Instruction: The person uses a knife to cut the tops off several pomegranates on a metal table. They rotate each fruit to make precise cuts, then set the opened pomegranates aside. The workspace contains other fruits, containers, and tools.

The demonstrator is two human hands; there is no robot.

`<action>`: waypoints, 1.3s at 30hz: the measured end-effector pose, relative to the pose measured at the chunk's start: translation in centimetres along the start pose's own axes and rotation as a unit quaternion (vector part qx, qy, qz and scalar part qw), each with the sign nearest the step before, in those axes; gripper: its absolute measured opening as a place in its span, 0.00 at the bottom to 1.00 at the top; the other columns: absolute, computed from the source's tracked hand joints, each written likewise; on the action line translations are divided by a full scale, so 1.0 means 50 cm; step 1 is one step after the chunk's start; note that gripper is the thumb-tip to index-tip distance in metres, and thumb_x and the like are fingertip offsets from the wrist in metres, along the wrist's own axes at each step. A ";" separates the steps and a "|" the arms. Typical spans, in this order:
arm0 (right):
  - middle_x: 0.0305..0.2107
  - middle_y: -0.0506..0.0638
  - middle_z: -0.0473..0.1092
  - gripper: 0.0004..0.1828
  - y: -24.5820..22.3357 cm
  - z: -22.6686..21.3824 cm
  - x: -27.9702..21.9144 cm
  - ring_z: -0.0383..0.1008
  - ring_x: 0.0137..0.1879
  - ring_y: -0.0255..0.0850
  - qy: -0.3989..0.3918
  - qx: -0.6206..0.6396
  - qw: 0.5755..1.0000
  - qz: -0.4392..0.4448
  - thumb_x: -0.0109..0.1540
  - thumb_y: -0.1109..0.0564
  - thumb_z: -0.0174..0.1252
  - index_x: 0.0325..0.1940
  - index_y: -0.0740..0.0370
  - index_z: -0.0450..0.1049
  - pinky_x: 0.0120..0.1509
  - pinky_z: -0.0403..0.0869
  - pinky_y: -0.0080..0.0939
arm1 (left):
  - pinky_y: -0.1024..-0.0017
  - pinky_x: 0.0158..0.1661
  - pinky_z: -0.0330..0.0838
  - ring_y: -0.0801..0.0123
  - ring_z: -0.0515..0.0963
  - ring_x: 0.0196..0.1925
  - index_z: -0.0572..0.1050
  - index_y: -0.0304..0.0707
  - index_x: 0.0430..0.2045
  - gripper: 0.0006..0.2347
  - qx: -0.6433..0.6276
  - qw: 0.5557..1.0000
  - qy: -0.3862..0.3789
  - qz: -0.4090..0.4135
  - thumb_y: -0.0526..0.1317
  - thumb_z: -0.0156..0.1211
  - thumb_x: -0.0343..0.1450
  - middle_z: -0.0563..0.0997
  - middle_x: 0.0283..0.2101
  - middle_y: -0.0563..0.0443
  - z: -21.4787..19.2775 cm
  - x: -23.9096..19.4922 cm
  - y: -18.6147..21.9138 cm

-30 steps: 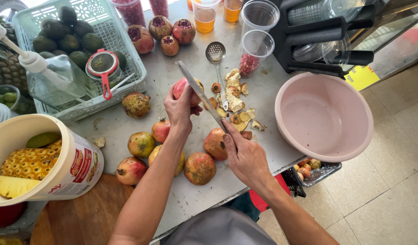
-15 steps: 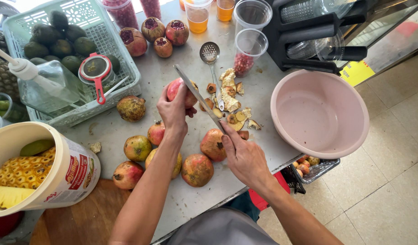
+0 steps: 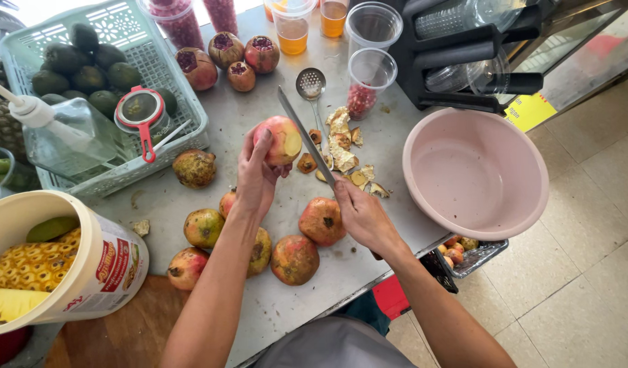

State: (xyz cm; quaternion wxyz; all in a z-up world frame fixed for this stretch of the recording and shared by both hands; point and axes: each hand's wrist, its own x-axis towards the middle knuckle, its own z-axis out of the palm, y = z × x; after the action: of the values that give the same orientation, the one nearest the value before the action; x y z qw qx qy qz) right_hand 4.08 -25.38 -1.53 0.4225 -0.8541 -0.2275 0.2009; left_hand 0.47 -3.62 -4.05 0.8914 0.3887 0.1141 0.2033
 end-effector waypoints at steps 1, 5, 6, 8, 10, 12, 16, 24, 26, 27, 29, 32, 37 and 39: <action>0.23 0.54 0.71 0.32 -0.002 0.001 0.001 0.75 0.33 0.41 0.002 0.002 1.000 0.004 0.70 0.36 0.37 0.71 0.53 0.67 0.43 0.73 0.43 | 0.73 0.30 0.71 0.67 0.78 0.33 0.62 0.39 0.58 0.25 0.009 1.000 -0.007 0.001 0.47 0.64 0.71 0.77 0.43 0.44 -0.002 0.002 0.006; 0.23 0.52 0.69 0.31 -0.005 -0.007 -0.010 0.70 0.32 0.39 0.007 0.007 1.000 0.021 0.69 0.36 0.41 0.70 0.53 0.67 0.41 0.72 0.43 | 0.69 0.35 0.71 0.65 0.78 0.39 0.61 0.42 0.56 0.22 -0.012 0.999 -0.040 0.007 0.46 0.63 0.72 0.76 0.48 0.42 -0.006 0.004 0.022; 0.24 0.51 0.68 0.31 -0.005 -0.010 -0.013 0.69 0.32 0.39 0.007 0.009 1.000 0.025 0.68 0.37 0.43 0.70 0.53 0.67 0.40 0.71 0.43 | 0.68 0.37 0.71 0.64 0.78 0.41 0.64 0.38 0.55 0.20 -0.029 0.998 -0.049 0.010 0.46 0.63 0.74 0.75 0.49 0.41 -0.006 0.004 0.024; 0.24 0.47 0.71 0.30 -0.006 -0.013 -0.017 0.71 0.32 0.36 0.032 0.024 0.999 -0.006 0.68 0.39 0.46 0.69 0.56 0.68 0.39 0.72 0.41 | 0.70 0.38 0.71 0.68 0.79 0.46 0.68 0.36 0.56 0.21 -0.113 0.991 -0.072 -0.014 0.46 0.62 0.72 0.77 0.55 0.44 -0.013 0.006 0.033; 0.23 0.47 0.70 0.28 -0.009 -0.014 -0.022 0.68 0.29 0.35 0.050 0.028 0.998 -0.012 0.68 0.42 0.49 0.68 0.57 0.69 0.36 0.69 0.41 | 0.69 0.42 0.73 0.68 0.80 0.50 0.69 0.38 0.55 0.21 -0.135 0.989 -0.060 -0.028 0.47 0.60 0.70 0.78 0.56 0.46 -0.016 0.011 0.030; 0.19 0.51 0.65 0.26 -0.014 -0.015 -0.029 0.62 0.25 0.36 0.060 0.024 0.998 0.007 0.69 0.45 0.52 0.70 0.56 0.70 0.30 0.65 0.43 | 0.66 0.49 0.77 0.65 0.80 0.51 0.69 0.43 0.52 0.19 -0.094 0.995 -0.014 -0.033 0.49 0.59 0.70 0.77 0.52 0.46 -0.014 0.021 0.019; 0.18 0.48 0.70 0.22 -0.030 -0.011 -0.045 0.70 0.22 0.33 0.109 0.060 0.986 -0.114 0.68 0.52 0.51 0.64 0.62 0.72 0.27 0.69 0.38 | 0.61 0.50 0.76 0.62 0.80 0.51 0.69 0.44 0.47 0.20 -0.127 0.988 0.057 -0.070 0.59 0.54 0.73 0.78 0.49 0.47 -0.017 0.037 -0.007; 0.15 0.54 0.67 0.19 -0.085 -0.007 -0.067 0.71 0.19 0.42 0.097 -0.017 0.983 -0.154 0.70 0.55 0.49 0.64 0.59 0.70 0.26 0.69 0.44 | 0.70 0.20 0.70 0.63 0.81 0.25 0.75 0.34 0.36 0.26 0.018 0.990 0.104 -0.094 0.62 0.44 0.73 0.82 0.29 0.44 -0.003 0.030 -0.029; 0.17 0.57 0.68 0.18 -0.096 -0.006 -0.069 0.72 0.21 0.48 0.107 -0.053 0.974 -0.194 0.71 0.55 0.49 0.64 0.60 0.70 0.28 0.69 0.48 | 0.72 0.14 0.63 0.63 0.76 0.17 0.75 0.35 0.34 0.22 0.034 0.990 0.105 -0.083 0.58 0.44 0.73 0.82 0.25 0.44 0.003 0.026 -0.031; 0.19 0.58 0.69 0.17 -0.100 -0.005 -0.069 0.73 0.23 0.51 0.112 -0.071 0.968 -0.214 0.71 0.54 0.49 0.63 0.61 0.69 0.29 0.68 0.50 | 0.73 0.10 0.59 0.62 0.74 0.14 0.74 0.36 0.33 0.20 0.043 0.990 0.105 -0.078 0.55 0.44 0.73 0.82 0.22 0.43 0.007 0.024 -0.032; 0.17 0.60 0.68 0.17 -0.105 -0.002 -0.069 0.73 0.22 0.54 0.093 -0.076 0.976 -0.183 0.70 0.54 0.49 0.62 0.59 0.69 0.29 0.68 0.52 | 0.73 0.12 0.63 0.64 0.76 0.16 0.74 0.37 0.33 0.19 0.024 0.985 0.144 -0.091 0.54 0.43 0.74 0.81 0.24 0.45 0.013 0.025 -0.034; 0.18 0.61 0.69 0.16 -0.107 -0.001 -0.067 0.73 0.24 0.57 0.090 -0.087 0.975 -0.185 0.71 0.54 0.49 0.62 0.58 0.69 0.29 0.67 0.55 | 0.72 0.11 0.62 0.64 0.76 0.16 0.73 0.38 0.32 0.17 0.017 0.984 0.161 -0.072 0.53 0.43 0.74 0.79 0.24 0.46 0.022 0.028 -0.037; 0.18 0.61 0.69 0.15 -0.106 0.004 -0.062 0.73 0.25 0.59 0.087 -0.100 0.976 -0.175 0.71 0.53 0.49 0.60 0.57 0.69 0.30 0.67 0.56 | 0.73 0.10 0.59 0.65 0.74 0.14 0.72 0.38 0.30 0.16 0.033 0.986 0.153 -0.048 0.52 0.43 0.74 0.79 0.22 0.46 0.028 0.028 -0.030; 0.17 0.61 0.69 0.15 -0.105 0.006 -0.062 0.73 0.24 0.59 0.085 -0.098 0.977 -0.167 0.71 0.53 0.49 0.60 0.58 0.69 0.30 0.67 0.56 | 0.72 0.10 0.60 0.65 0.75 0.15 0.72 0.40 0.31 0.15 0.030 0.984 0.167 -0.051 0.51 0.43 0.73 0.79 0.23 0.46 0.031 0.027 -0.028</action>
State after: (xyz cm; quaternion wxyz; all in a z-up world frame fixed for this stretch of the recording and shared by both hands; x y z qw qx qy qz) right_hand 0.27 -24.09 3.05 0.3819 -0.8552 -0.3490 0.0312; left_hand 2.64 -4.89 -4.10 0.8568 0.3698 0.2871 0.2159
